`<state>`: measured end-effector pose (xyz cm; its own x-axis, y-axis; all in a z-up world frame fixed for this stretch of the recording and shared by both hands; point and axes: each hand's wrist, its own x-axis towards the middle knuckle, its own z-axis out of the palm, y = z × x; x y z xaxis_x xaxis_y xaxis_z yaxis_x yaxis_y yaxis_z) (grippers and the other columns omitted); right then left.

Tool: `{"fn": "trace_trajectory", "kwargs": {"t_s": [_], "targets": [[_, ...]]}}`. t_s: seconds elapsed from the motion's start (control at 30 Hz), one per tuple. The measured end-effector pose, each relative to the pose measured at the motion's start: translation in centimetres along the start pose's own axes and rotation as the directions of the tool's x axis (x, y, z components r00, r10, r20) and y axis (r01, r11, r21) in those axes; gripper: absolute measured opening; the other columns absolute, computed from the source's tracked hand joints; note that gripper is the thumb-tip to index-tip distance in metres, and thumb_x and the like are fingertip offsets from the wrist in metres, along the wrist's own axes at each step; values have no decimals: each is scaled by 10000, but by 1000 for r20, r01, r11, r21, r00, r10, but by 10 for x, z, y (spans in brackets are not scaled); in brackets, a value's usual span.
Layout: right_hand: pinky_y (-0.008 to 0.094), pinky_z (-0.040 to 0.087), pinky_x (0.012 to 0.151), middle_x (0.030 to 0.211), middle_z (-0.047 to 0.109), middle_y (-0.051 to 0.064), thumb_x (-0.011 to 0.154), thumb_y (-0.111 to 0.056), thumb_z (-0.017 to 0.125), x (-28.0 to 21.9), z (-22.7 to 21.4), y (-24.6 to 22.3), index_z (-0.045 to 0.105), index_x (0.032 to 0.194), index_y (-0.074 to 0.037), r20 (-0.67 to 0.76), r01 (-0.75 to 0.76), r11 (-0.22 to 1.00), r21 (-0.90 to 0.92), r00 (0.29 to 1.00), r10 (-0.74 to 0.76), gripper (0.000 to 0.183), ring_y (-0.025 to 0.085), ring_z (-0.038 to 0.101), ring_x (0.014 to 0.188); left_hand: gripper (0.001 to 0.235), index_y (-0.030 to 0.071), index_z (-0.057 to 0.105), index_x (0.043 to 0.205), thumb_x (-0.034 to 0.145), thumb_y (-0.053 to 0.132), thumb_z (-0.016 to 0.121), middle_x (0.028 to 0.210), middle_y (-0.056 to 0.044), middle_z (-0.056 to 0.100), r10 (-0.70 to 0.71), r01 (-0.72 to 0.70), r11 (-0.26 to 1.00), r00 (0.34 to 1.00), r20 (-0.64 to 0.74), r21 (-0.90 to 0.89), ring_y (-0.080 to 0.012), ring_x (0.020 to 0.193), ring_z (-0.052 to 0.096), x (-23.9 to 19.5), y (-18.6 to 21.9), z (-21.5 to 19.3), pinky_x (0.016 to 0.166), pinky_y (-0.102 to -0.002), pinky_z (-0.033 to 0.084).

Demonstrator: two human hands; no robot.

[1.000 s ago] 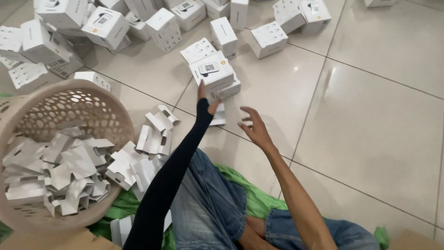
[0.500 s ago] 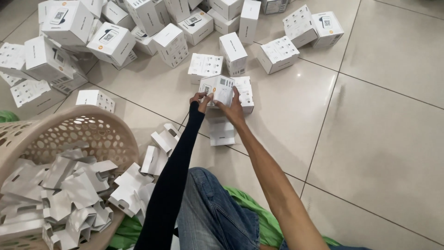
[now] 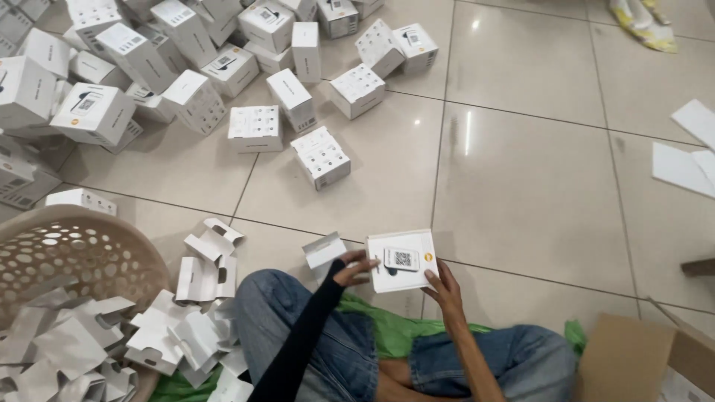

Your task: The person packs instruction manuals and product documentation into small white cardboard boxes.

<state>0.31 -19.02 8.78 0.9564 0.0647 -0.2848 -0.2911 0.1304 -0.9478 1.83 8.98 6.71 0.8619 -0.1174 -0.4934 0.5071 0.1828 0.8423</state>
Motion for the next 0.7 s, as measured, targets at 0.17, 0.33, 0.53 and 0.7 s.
{"fn": "trace_trajectory", "kwargs": {"t_s": [0.17, 0.33, 0.53, 0.7], "targets": [[436, 469, 1084, 1490, 540, 162, 897, -216, 757, -35, -54, 36, 497, 1497, -69, -115, 224, 958, -179, 962, -247, 671, 307, 528, 1368, 980, -28, 396, 1463, 696, 338, 885, 1331, -207, 594, -187, 98, 927, 957, -220, -361, -334, 1277, 582, -47, -78, 101, 1019, -520, 574], [444, 437, 1132, 1637, 317, 145, 914, -246, 709, -60, -46, 34, 384, 1549, -111, -90, 256, 932, -257, 954, -287, 726, 320, 348, 1491, 954, -41, 412, 1430, 718, 353, 911, 1292, -225, 637, -213, 73, 907, 930, -300, -415, -340, 1248, 619, -82, -100, 139, 992, -458, 562], [465, 225, 1246, 1723, 192, 142, 1039, -322, 544, -62, -51, 38, 200, 1650, -136, -37, 253, 952, -172, 964, -263, 725, 333, 199, 1573, 620, -28, 649, 1228, 741, 299, 849, 1074, -198, 718, -219, -4, 890, 873, -435, -455, -337, 905, 704, -131, -57, 180, 743, -456, 590], [451, 262, 1237, 1731, 152, 116, 1073, -426, 399, -58, -59, 53, 142, 1651, -168, -87, 215, 976, -37, 972, -218, 683, 311, 197, 1574, 526, -88, 657, 1239, 898, 299, 756, 1058, -208, 716, 88, -236, 837, 949, -304, -494, -287, 922, 718, -147, -37, 181, 820, -418, 592]]}}
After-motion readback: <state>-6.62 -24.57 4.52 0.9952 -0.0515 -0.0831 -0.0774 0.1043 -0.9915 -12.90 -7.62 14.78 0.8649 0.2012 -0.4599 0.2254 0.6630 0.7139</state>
